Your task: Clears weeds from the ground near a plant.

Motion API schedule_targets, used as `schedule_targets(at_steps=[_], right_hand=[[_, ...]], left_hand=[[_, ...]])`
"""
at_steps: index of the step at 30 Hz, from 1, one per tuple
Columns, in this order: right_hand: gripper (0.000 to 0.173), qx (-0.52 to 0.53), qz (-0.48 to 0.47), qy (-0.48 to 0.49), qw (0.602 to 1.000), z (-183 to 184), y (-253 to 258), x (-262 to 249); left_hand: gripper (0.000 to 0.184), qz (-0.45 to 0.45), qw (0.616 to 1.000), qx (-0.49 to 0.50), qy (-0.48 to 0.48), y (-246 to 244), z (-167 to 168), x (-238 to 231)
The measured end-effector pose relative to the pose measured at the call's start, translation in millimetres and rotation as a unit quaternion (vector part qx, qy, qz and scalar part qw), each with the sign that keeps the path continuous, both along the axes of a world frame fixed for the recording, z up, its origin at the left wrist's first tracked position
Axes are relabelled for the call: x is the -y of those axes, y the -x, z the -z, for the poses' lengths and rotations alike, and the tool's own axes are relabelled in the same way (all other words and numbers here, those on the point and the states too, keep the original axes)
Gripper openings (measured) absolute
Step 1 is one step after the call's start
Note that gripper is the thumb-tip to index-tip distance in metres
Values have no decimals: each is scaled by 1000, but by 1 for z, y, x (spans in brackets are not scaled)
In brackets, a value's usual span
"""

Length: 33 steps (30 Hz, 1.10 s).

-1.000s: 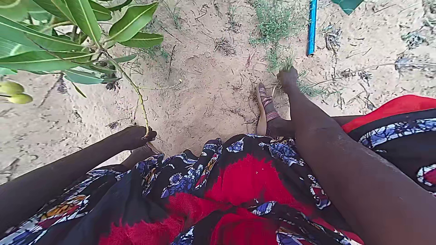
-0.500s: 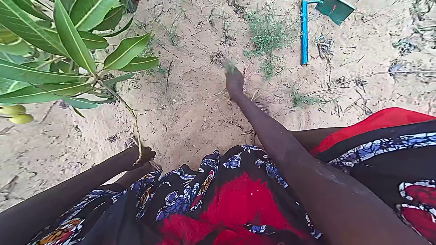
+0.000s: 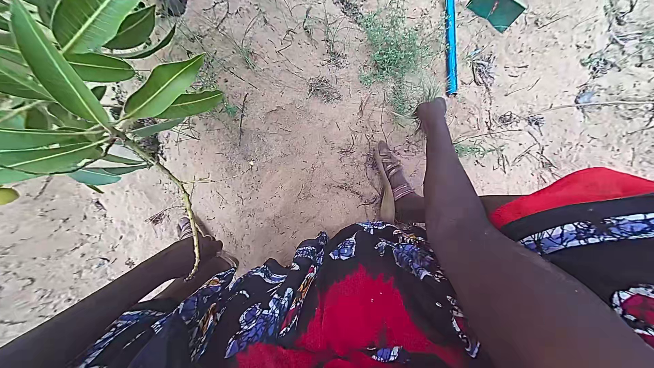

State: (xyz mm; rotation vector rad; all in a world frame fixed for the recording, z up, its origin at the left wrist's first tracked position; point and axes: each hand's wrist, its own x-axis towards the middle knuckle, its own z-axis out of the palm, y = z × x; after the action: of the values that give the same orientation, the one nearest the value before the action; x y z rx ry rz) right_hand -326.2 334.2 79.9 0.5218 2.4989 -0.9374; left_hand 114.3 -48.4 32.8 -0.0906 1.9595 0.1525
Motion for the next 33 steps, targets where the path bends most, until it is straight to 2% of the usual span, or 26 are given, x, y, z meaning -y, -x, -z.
schedule_targets(at_steps=[2, 3, 4, 5, 6, 8, 11, 15, 17, 20, 24, 28, 30, 32, 33], right_hand=[[53, 77, -2, 22, 997, 22, 4, -6], [54, 62, -31, 19, 997, 54, 9, -11], [54, -29, -45, 6, 999, 98, 15, -16], [58, -50, -74, -4, 996, 123, 28, -18], [62, -45, -101, -18, 994, 134, 40, -17], [67, -33, -124, -43, 991, 138, 55, -6], [66, -52, -101, -55, 992, 140, 78, 6], [85, -85, -24, -49, 995, 159, 103, 14], [91, -112, -4, -49, 992, 164, 111, 22], [78, -93, -17, -77, 993, 155, 112, 40], [62, -48, -37, -107, 992, 144, 111, 49], [54, -103, -138, -151, 973, 152, 99, 47], [50, -150, -184, -115, 965, 159, 90, 42], [44, -190, -141, -51, 970, 164, 87, 36], [43, -201, -93, -11, 975, 165, 89, 34]], left_hand=[[33, -46, 998, 15, 43, -3, -5, 3], [35, -73, 995, 17, 66, -3, -9, 5], [36, -88, 994, 11, 69, -3, -9, 9], [37, -97, 993, -7, 61, -6, -6, 17], [36, -102, 993, -38, 41, -11, -1, 26], [36, -117, 990, -84, -5, -15, -3, 30], [35, -162, 982, -92, -36, -9, -15, 11], [39, -170, 976, -114, -71, -35, 7, 25], [39, -171, 975, -118, -76, -35, 8, 23], [40, -199, 974, -82, -73, -23, -3, 14], [41, -221, 969, -87, -65, -29, 6, 20], [35, -234, 971, -41, -37, -16, -5, 11], [33, -244, 969, -35, -26, -8, -14, 5], [32, -254, 965, -58, -30, -16, -8, 10], [34, -234, 967, -88, -45, -32, 6, 23]])
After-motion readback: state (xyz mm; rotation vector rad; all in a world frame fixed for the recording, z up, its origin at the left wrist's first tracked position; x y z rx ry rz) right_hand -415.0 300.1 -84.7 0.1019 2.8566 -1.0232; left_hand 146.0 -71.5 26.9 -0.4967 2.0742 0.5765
